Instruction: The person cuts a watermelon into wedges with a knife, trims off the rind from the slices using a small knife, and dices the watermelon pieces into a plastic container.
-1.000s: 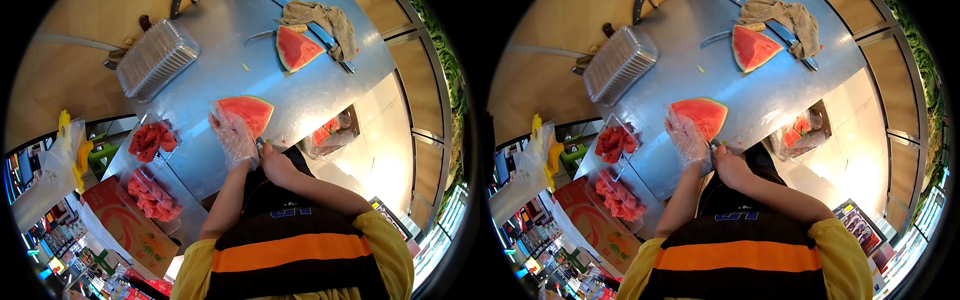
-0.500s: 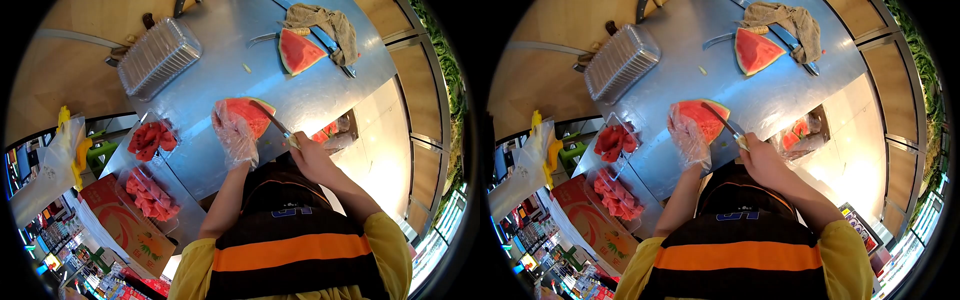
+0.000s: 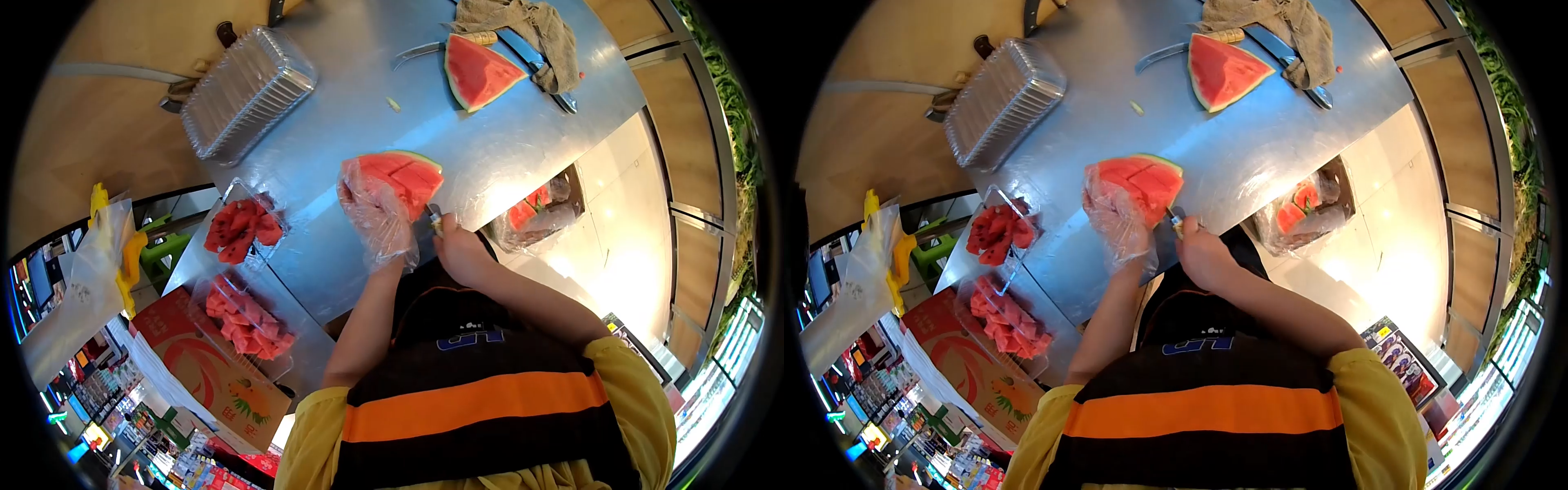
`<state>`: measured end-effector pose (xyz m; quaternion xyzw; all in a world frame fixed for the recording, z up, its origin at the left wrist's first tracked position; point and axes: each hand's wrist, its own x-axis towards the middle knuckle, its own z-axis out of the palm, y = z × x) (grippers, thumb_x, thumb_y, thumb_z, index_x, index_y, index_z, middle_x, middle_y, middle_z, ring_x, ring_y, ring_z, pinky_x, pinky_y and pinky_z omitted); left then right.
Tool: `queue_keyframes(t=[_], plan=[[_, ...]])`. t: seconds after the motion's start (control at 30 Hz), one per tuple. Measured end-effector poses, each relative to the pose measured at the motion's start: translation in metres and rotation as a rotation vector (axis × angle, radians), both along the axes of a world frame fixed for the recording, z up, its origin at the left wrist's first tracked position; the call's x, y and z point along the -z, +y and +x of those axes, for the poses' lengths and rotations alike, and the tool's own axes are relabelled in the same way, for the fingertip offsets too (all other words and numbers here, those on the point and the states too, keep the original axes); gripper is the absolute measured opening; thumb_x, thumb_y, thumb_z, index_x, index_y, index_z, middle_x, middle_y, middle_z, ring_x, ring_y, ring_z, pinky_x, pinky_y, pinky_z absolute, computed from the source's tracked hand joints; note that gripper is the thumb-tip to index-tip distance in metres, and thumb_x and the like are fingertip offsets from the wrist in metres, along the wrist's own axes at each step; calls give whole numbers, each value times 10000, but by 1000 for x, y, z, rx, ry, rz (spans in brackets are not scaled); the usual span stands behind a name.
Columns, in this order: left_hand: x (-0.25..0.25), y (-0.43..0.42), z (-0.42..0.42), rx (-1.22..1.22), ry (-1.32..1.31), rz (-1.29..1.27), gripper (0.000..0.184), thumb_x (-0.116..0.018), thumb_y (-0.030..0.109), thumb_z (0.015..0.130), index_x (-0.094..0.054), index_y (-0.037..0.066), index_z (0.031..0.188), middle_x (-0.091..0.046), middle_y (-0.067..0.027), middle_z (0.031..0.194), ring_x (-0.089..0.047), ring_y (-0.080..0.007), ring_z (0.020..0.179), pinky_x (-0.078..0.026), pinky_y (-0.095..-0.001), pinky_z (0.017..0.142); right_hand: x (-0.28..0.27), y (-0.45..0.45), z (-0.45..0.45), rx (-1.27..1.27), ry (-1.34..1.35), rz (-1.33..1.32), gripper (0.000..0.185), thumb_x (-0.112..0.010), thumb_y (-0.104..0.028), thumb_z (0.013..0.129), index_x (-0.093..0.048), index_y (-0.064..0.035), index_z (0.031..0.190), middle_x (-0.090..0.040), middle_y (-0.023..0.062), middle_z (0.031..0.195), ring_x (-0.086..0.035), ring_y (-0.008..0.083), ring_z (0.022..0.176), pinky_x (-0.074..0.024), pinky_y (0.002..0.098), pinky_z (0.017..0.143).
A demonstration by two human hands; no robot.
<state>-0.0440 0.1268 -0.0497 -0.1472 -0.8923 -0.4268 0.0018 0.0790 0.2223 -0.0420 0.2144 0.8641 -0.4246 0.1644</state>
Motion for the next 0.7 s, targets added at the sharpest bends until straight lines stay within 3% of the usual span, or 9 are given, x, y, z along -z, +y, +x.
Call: queue_keyframes(t=[0.07,0.13,0.17,0.23,0.33,0.43,0.53,0.63,0.7], plan=[[0,2,-1,-24,-3,28,529,-460,244,927,-329,47,1400,-338,-232,1411,-323,-404,1280,-263,-453,1085,17,-12,1,46,134,100,309,-538,-153,888,-353,46,1034,-583,286,726,-594,461,667,-492,510,597],[-7,4,-1,-65,-56,-46,665,-612,300,847,-332,61,1401,-346,-213,1413,-326,-399,1279,-266,-456,1087,13,-16,-2,53,77,69,305,-543,-153,885,-353,48,1016,-578,297,761,-595,463,682,-500,501,607],[-4,4,0,-57,-56,-47,665,-612,300,847,-332,61,1401,-346,-213,1413,-326,-399,1279,-266,-456,1087,13,-17,-3,54,55,63,304,-541,-153,886,-352,48,1015,-575,303,762,-595,462,690,-497,503,611],[0,8,-1,-14,144,-1,846,-763,330,711,-341,64,1394,-362,-199,1408,-331,-387,1278,-268,-451,1092,11,-12,-4,60,37,64,302,-539,-152,887,-352,49,1014,-573,309,763,-596,460,697,-495,505,615],[-5,11,0,-107,26,-96,937,-826,313,622,-345,67,1387,-376,-185,1404,-327,-380,1286,-264,-446,1100,3,-5,-4,-2,12,-11,299,-524,-172,904,-370,51,1030,-589,286,859,-598,458,780,-498,499,701],[0,6,-3,-73,7,-78,983,-818,414,632,-316,82,1409,-333,-197,1436,-256,-438,1315,-276,-511,1080,-13,1,3,49,-3,-84,329,-524,-169,907,-359,57,1080,-574,306,882,-596,466,812,-495,504,715],[5,3,-3,-48,69,-70,992,-825,413,620,-319,87,1408,-332,-191,1439,-255,-439,1315,-278,-499,1083,-14,-1,16,49,-51,-122,355,-519,-166,910,-349,57,1127,-559,331,926,-589,476,843,-493,507,723],[4,0,-4,-24,75,-76,991,-827,404,621,-317,93,1412,-333,-191,1438,-253,-445,1313,-281,-491,1081,-4,-5,21,87,122,-108,373,-516,-123,904,-327,43,1180,-587,308,850,-590,479,773,-472,526,665],[-1,2,-4,-43,33,-80,994,-829,403,619,-316,95,1413,-334,-191,1437,-256,-446,1311,-282,-493,1080,-15,-2,25,112,107,-156,375,-533,-153,903,-341,59,1144,-557,349,954,-592,475,825,-496,507,686]])
